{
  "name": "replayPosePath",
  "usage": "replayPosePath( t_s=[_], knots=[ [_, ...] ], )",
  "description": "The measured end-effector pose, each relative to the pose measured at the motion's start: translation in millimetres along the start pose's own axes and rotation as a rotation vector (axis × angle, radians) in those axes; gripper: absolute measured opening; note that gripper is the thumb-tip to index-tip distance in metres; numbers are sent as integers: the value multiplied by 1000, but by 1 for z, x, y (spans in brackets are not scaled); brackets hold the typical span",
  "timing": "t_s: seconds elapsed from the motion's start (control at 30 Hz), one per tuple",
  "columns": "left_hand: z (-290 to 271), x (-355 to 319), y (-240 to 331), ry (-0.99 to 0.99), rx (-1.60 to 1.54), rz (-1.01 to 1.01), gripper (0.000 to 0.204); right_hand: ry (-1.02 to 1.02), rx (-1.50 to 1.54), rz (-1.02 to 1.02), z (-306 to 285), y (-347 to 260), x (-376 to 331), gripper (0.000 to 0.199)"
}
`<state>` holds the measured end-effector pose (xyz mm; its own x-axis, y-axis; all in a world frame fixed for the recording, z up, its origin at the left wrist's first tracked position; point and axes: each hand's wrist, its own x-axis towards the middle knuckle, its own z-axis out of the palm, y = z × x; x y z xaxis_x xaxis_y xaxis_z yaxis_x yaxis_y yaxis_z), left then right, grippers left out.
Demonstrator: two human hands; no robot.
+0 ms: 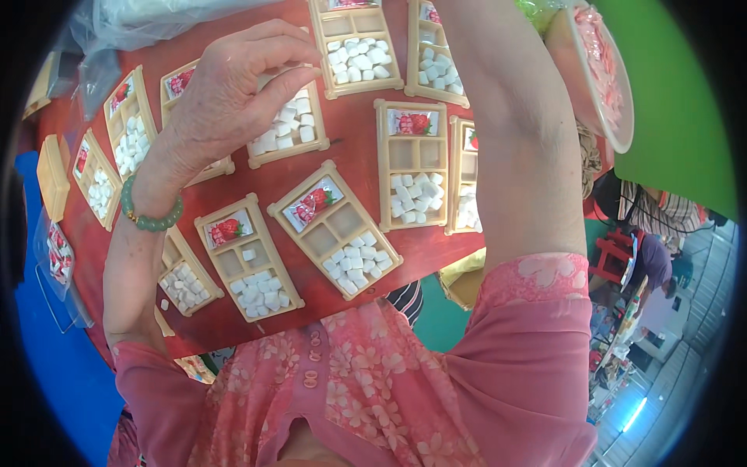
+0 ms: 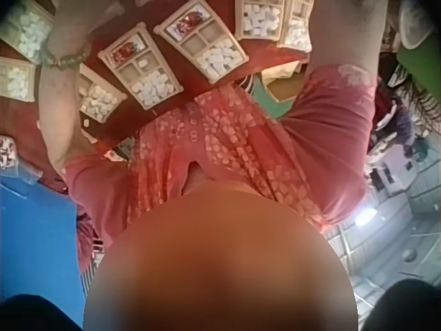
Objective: Placing small white square blocks into compartmentalized wooden trays.
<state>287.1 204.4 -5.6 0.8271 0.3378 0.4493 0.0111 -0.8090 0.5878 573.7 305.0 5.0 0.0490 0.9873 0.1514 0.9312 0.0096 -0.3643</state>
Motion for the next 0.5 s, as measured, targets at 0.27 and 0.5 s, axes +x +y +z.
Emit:
replayPosePath(
  t_s=[0.27, 0.5],
  knots=[
    [29, 23, 3, 8, -66, 10, 16, 61, 955, 261, -72, -29, -90, 6],
    [57, 44, 10, 22, 61, -2, 35, -120, 970, 462, -71, -6, -212, 11]
  ],
)
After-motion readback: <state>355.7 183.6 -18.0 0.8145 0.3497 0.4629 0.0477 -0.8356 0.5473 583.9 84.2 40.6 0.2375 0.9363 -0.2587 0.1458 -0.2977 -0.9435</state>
